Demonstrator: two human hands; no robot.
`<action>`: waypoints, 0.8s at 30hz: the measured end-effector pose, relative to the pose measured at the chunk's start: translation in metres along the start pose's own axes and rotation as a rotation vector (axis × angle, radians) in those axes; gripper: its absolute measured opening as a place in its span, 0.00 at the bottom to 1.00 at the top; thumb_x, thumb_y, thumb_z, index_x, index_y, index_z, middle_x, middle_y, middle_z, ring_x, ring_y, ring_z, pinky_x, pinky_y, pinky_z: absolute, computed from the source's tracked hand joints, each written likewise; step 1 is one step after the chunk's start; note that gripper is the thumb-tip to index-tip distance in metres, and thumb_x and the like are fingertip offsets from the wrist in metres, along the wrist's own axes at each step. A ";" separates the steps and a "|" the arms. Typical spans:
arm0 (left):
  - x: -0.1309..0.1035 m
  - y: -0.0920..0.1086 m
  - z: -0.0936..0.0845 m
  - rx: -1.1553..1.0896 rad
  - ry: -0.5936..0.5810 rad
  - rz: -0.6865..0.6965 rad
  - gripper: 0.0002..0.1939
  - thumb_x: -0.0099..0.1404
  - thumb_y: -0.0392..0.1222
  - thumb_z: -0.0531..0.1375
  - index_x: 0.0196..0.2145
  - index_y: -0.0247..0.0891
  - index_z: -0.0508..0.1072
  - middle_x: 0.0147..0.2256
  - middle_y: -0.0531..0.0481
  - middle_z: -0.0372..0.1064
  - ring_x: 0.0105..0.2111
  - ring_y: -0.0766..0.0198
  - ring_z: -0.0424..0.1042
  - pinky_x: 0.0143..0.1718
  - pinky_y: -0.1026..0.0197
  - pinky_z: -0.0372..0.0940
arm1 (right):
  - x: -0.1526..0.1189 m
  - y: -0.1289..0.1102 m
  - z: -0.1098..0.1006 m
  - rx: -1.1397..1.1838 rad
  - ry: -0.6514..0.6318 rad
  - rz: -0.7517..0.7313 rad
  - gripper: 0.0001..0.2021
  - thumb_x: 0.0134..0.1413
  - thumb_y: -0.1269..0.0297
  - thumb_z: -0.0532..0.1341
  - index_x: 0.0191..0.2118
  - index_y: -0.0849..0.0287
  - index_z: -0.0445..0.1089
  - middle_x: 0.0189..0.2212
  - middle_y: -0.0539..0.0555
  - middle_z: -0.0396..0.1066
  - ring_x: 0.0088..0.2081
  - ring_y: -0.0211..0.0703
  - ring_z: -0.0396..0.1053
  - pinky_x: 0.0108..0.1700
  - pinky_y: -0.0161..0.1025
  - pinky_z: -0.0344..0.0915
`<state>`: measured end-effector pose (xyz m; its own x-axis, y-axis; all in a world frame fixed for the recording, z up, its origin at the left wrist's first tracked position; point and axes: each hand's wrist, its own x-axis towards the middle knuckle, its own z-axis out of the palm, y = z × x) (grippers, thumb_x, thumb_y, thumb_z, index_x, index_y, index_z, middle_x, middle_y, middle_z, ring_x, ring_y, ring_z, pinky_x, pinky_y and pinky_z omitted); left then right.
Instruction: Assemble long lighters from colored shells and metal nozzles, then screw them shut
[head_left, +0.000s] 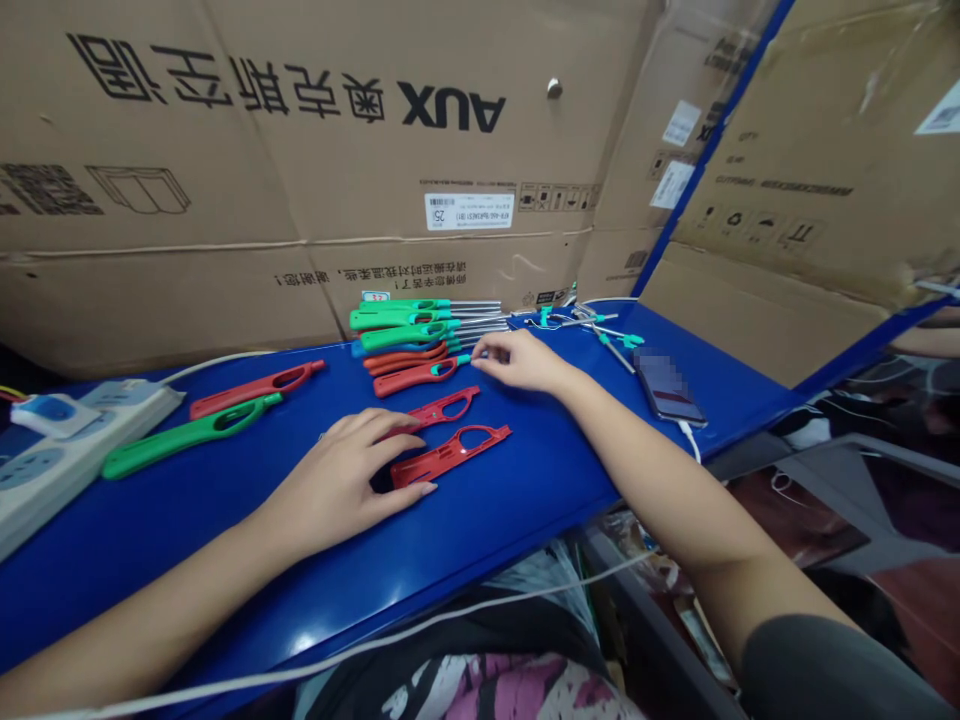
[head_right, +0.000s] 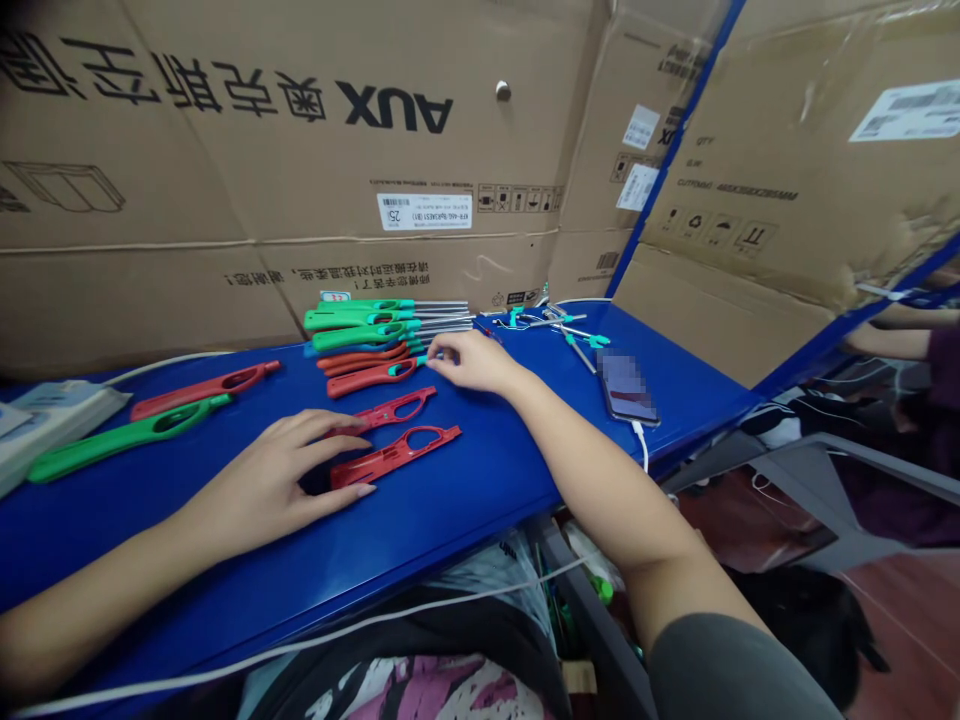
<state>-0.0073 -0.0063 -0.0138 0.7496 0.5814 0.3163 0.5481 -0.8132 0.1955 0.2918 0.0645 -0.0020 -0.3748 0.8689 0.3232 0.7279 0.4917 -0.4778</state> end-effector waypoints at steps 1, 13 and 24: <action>0.000 -0.001 0.001 -0.006 -0.002 0.002 0.20 0.66 0.59 0.60 0.48 0.46 0.78 0.52 0.45 0.73 0.53 0.48 0.69 0.53 0.46 0.66 | 0.002 0.007 -0.003 -0.069 0.063 0.046 0.08 0.59 0.62 0.61 0.40 0.59 0.75 0.29 0.51 0.71 0.31 0.39 0.65 0.36 0.35 0.59; -0.001 -0.005 -0.006 0.013 -0.014 0.028 0.14 0.70 0.52 0.57 0.43 0.44 0.78 0.49 0.46 0.75 0.50 0.52 0.71 0.51 0.49 0.66 | -0.019 0.096 -0.052 -0.484 0.574 0.859 0.18 0.52 0.73 0.56 0.48 0.58 0.73 0.55 0.66 0.61 0.56 0.62 0.57 0.54 0.58 0.58; -0.002 -0.010 -0.007 -0.055 -0.034 0.004 0.14 0.69 0.50 0.57 0.42 0.41 0.77 0.41 0.45 0.76 0.42 0.55 0.75 0.45 0.54 0.71 | -0.018 0.117 -0.024 -0.527 0.492 0.867 0.19 0.51 0.74 0.58 0.49 0.55 0.74 0.62 0.63 0.55 0.64 0.64 0.49 0.63 0.68 0.45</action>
<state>-0.0172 0.0003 -0.0102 0.7646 0.5778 0.2856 0.5246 -0.8153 0.2450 0.3973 0.1053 -0.0441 0.5577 0.7315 0.3924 0.8276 -0.4535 -0.3309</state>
